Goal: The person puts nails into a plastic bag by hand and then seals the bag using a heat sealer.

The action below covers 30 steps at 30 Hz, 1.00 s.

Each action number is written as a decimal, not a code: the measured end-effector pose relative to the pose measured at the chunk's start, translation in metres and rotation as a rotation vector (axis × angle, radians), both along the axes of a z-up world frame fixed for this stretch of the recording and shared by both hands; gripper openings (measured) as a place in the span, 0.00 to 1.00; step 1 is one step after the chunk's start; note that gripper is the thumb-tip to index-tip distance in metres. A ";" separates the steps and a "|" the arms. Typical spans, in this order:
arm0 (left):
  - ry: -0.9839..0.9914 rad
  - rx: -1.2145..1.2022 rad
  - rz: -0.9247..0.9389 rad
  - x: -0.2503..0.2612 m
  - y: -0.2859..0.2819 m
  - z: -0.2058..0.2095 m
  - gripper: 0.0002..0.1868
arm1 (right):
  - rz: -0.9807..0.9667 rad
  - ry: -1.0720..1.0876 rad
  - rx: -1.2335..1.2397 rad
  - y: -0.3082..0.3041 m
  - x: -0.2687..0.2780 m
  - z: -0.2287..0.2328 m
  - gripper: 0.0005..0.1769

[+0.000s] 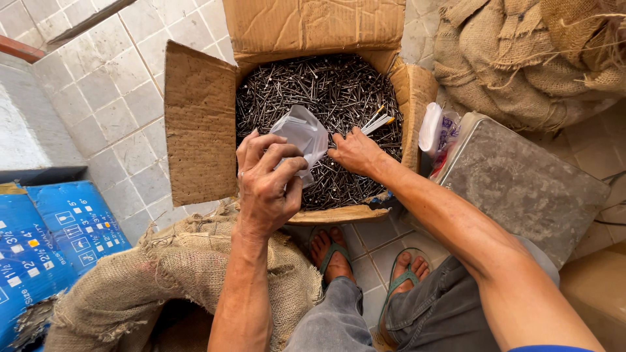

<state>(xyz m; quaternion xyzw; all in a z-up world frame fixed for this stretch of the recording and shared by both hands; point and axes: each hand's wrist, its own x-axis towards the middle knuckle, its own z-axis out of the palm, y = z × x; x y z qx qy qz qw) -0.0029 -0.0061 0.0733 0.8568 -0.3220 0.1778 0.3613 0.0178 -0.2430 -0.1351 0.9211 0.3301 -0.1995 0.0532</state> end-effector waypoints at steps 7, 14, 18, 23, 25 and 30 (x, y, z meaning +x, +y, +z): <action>0.006 -0.007 0.028 0.000 0.002 0.001 0.11 | -0.434 0.350 0.313 -0.015 0.014 0.074 0.20; 0.030 0.010 0.017 0.001 0.005 -0.006 0.14 | -0.711 0.539 1.025 -0.052 0.041 0.119 0.12; 0.035 0.038 0.036 0.000 0.006 0.002 0.13 | -0.775 0.528 1.250 -0.054 0.048 0.178 0.15; 0.093 0.162 0.029 -0.001 0.003 0.008 0.10 | -0.809 0.786 1.771 -0.044 0.054 0.226 0.15; 0.076 0.175 0.025 -0.002 0.003 0.004 0.09 | -0.830 0.725 1.677 -0.020 0.051 0.239 0.15; 0.055 0.196 0.009 -0.002 0.003 0.003 0.09 | -0.701 0.513 1.316 0.014 0.044 0.243 0.13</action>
